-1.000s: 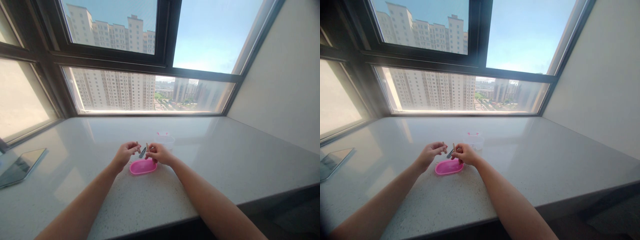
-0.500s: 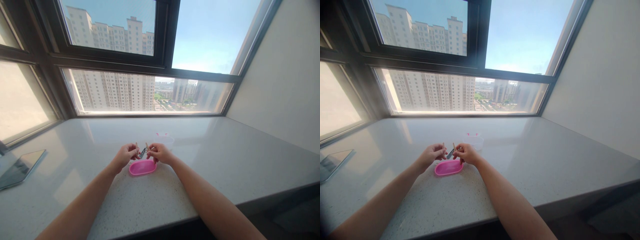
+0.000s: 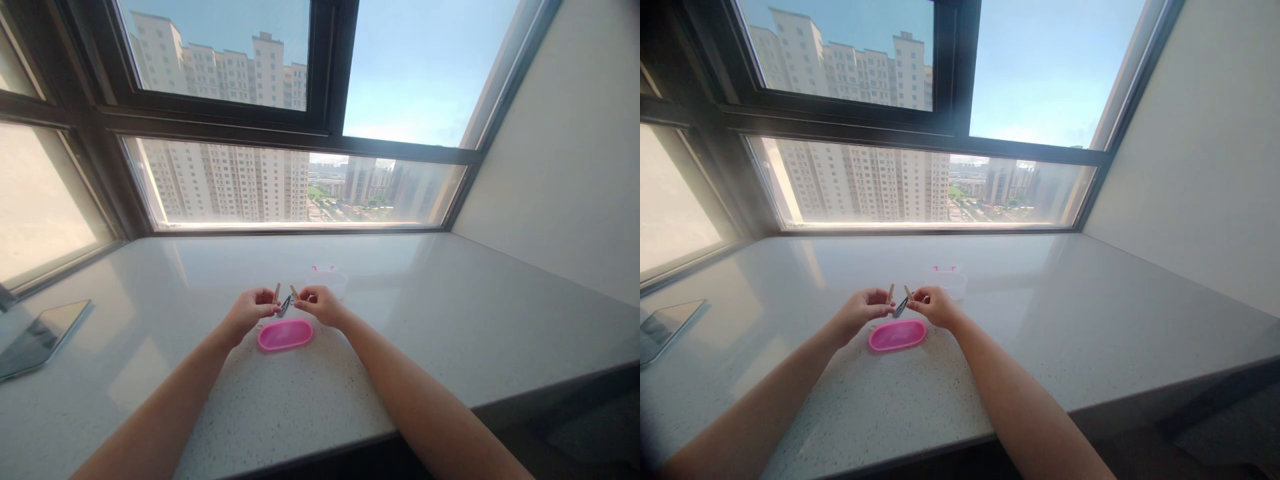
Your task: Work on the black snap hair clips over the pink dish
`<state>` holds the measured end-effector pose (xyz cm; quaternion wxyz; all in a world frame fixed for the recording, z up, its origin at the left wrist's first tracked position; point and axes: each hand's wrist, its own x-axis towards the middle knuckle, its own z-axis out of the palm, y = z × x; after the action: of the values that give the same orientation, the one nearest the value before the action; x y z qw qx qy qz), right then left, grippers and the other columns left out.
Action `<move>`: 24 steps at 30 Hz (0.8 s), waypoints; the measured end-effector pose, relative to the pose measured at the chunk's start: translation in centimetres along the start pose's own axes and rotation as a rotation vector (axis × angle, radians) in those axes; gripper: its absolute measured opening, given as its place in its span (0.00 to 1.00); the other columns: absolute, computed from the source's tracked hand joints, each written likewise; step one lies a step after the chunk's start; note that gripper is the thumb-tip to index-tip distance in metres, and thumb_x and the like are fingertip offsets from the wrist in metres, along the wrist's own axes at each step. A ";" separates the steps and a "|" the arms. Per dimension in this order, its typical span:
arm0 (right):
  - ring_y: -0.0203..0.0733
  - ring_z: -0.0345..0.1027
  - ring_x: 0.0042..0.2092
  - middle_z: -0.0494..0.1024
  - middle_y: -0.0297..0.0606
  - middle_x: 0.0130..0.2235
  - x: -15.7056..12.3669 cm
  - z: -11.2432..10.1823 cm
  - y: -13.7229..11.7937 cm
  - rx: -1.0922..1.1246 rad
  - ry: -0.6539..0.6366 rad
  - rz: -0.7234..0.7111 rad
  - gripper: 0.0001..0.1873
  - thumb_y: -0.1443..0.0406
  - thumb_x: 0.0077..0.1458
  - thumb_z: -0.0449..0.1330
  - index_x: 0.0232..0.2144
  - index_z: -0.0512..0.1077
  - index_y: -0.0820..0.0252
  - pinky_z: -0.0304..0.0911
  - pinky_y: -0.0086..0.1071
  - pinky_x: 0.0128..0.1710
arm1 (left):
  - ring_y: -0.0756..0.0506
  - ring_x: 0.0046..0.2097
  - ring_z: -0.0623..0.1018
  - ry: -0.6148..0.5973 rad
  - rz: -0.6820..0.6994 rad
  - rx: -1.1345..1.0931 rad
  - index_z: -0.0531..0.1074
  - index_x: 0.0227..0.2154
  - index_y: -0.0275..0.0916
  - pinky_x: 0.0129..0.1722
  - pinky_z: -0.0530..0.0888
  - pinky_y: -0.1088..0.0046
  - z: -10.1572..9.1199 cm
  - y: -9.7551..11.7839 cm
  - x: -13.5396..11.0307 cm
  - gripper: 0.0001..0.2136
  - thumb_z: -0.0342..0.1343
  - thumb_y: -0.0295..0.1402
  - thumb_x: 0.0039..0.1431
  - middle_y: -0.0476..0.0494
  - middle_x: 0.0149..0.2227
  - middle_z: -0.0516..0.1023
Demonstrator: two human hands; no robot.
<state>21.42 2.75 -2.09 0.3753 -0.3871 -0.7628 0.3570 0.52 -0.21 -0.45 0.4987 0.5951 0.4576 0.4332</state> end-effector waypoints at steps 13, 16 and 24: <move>0.29 0.57 0.20 0.69 0.32 0.24 0.0 0.3 0.4 0.077 -0.094 0.030 0.20 0.52 0.42 0.64 0.29 0.69 0.63 0.51 0.24 0.18 | 0.41 0.34 0.80 -0.017 -0.016 0.040 0.70 0.29 0.34 0.36 0.74 0.64 0.4 0.4 -0.3 0.12 0.63 0.35 0.42 0.42 0.29 0.79; 0.28 0.56 0.21 0.72 0.34 0.27 0.0 0.3 0.6 0.010 -0.064 -0.007 0.17 0.55 0.42 0.65 0.28 0.70 0.63 0.50 0.23 0.19 | 0.42 0.30 0.80 0.007 -0.004 0.074 0.68 0.29 0.35 0.31 0.75 0.66 0.6 0.5 -0.3 0.13 0.61 0.37 0.43 0.41 0.28 0.79; 0.29 0.54 0.20 0.66 0.28 0.18 -0.3 0.2 -0.1 -0.086 -0.015 0.001 0.10 0.63 0.43 0.65 0.30 0.73 0.63 0.50 0.24 0.21 | 0.44 0.24 0.79 0.041 0.116 0.225 0.66 0.32 0.36 0.25 0.73 0.70 0.5 0.2 -0.3 0.13 0.59 0.38 0.47 0.44 0.26 0.78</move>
<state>21.34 2.42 -2.21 0.3524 -0.4005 -0.7800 0.3272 0.98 -0.58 -0.35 0.3934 0.6640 0.4782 0.4191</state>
